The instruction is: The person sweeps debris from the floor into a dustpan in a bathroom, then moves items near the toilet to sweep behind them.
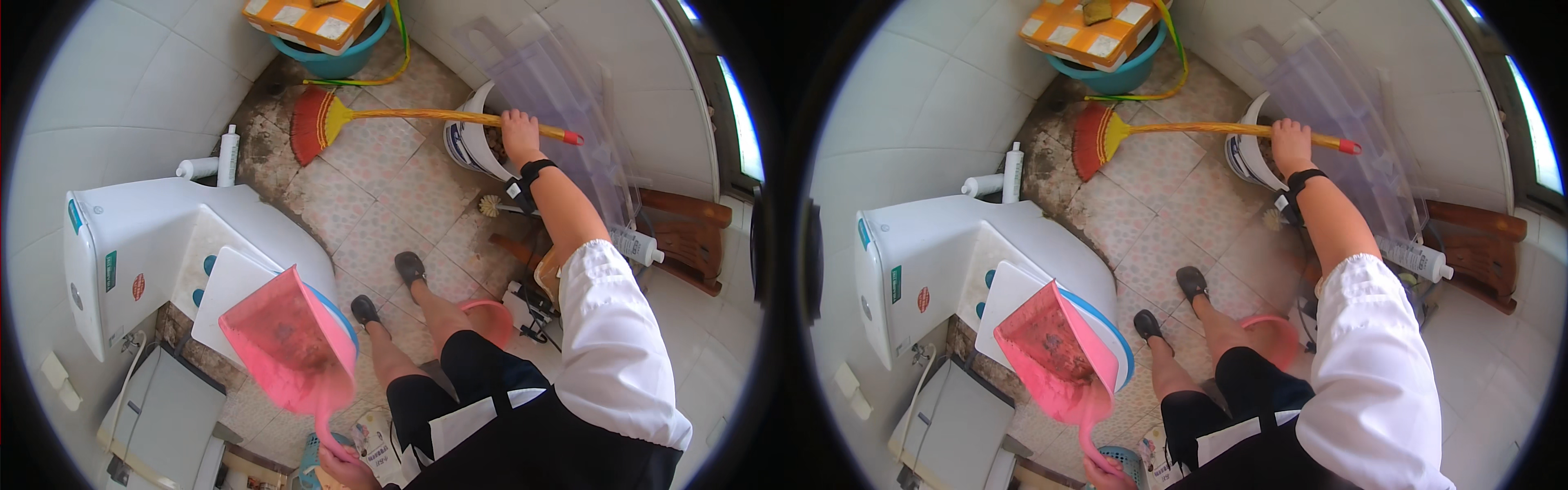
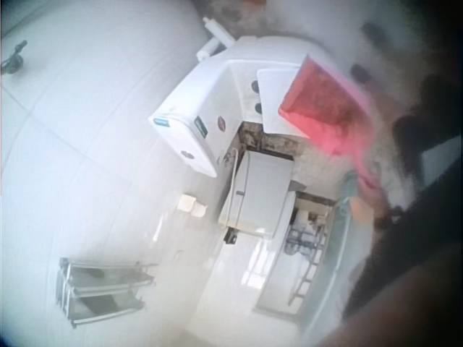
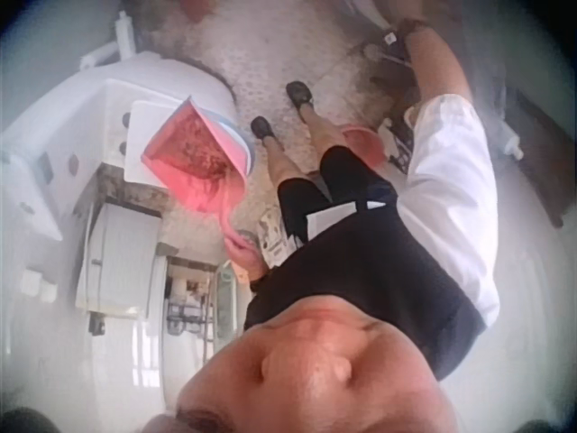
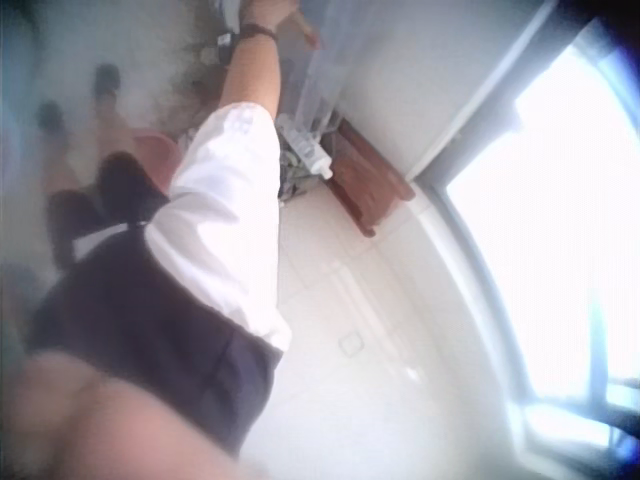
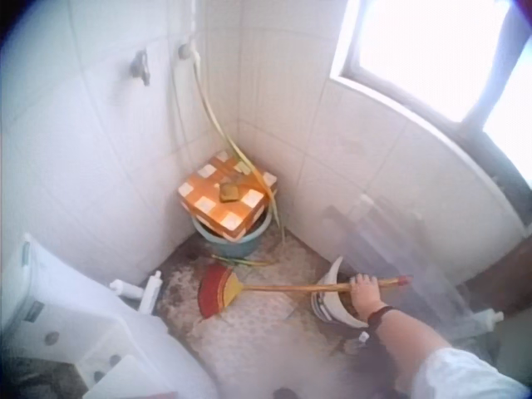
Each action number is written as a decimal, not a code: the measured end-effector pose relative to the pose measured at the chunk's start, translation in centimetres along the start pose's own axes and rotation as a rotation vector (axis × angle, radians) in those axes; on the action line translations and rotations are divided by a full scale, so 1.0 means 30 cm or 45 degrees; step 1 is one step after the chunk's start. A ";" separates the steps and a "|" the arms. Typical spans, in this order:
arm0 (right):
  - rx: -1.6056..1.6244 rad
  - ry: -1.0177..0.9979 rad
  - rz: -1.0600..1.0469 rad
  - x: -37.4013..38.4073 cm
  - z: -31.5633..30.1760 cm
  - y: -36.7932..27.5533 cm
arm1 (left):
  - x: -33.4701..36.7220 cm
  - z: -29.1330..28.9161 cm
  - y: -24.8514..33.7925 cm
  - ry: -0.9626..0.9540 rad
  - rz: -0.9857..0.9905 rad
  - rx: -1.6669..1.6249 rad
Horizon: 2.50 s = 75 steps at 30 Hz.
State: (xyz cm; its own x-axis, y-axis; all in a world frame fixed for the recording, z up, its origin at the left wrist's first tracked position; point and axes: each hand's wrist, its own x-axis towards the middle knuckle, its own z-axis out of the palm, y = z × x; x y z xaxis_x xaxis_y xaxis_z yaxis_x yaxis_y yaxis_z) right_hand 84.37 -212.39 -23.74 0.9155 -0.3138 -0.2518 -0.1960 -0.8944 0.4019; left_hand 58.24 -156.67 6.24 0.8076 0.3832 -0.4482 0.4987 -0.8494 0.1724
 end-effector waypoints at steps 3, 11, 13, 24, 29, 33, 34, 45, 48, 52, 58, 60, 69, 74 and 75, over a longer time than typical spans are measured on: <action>-0.081 0.114 -0.202 -0.029 0.061 -0.008 | 0.017 0.005 0.038 0.045 0.014 0.000; -0.099 -0.075 -0.103 -0.095 0.097 0.016 | 0.105 -0.031 0.060 0.178 -0.496 -1.107; -0.108 -0.118 -0.086 -0.085 0.083 0.003 | 0.117 -0.020 0.016 0.212 -0.573 -1.186; 0.090 0.038 -0.452 -0.039 -0.273 -0.423 | 0.190 0.013 -0.200 0.237 -0.643 -1.335; 0.029 -0.010 -0.624 0.121 -0.449 -0.679 | 0.234 0.004 -0.185 0.169 -0.432 -1.297; 0.224 -0.033 -0.897 0.262 -0.645 -0.877 | 0.247 0.047 -0.146 0.124 -0.575 -1.291; 0.273 -0.028 -1.020 0.307 -0.671 -0.915 | 0.261 0.055 -0.109 0.143 -0.456 -1.210; 0.647 -0.671 -1.519 0.954 -0.734 -1.484 | 0.601 0.173 0.474 0.038 -0.361 -0.661; 0.542 -0.899 -1.544 1.045 -0.689 -1.558 | 0.748 0.193 0.608 -0.105 -0.374 -0.606; 0.707 -0.979 -1.428 1.130 -0.533 -1.671 | 0.926 0.256 0.694 -0.310 -0.327 -0.448; 0.979 -0.498 -1.380 1.111 -0.309 -1.894 | 1.097 0.473 0.675 -0.211 -0.287 -0.494; 0.979 -0.477 -1.221 1.107 -0.240 -1.986 | 1.140 0.528 0.659 -0.221 -0.311 -0.534; 0.963 -0.223 -1.157 1.129 -0.092 -2.250 | 1.232 0.619 0.545 -0.433 -0.357 -0.463; 0.721 -0.088 -1.275 1.146 -0.077 -2.334 | 1.222 0.669 0.497 -0.420 -0.426 -0.479; 0.723 -0.100 -1.279 1.147 -0.075 -2.349 | 1.214 0.682 0.491 -0.370 -0.428 -0.488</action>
State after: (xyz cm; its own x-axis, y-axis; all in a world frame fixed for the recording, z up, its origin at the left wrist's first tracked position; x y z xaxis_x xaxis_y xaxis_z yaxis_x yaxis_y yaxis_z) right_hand 130.49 -159.45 -58.76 0.7278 0.6188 -0.2957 0.4598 -0.7602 -0.4591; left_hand 88.56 -162.64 -25.49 0.4933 0.4477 -0.7458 0.8343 -0.4862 0.2599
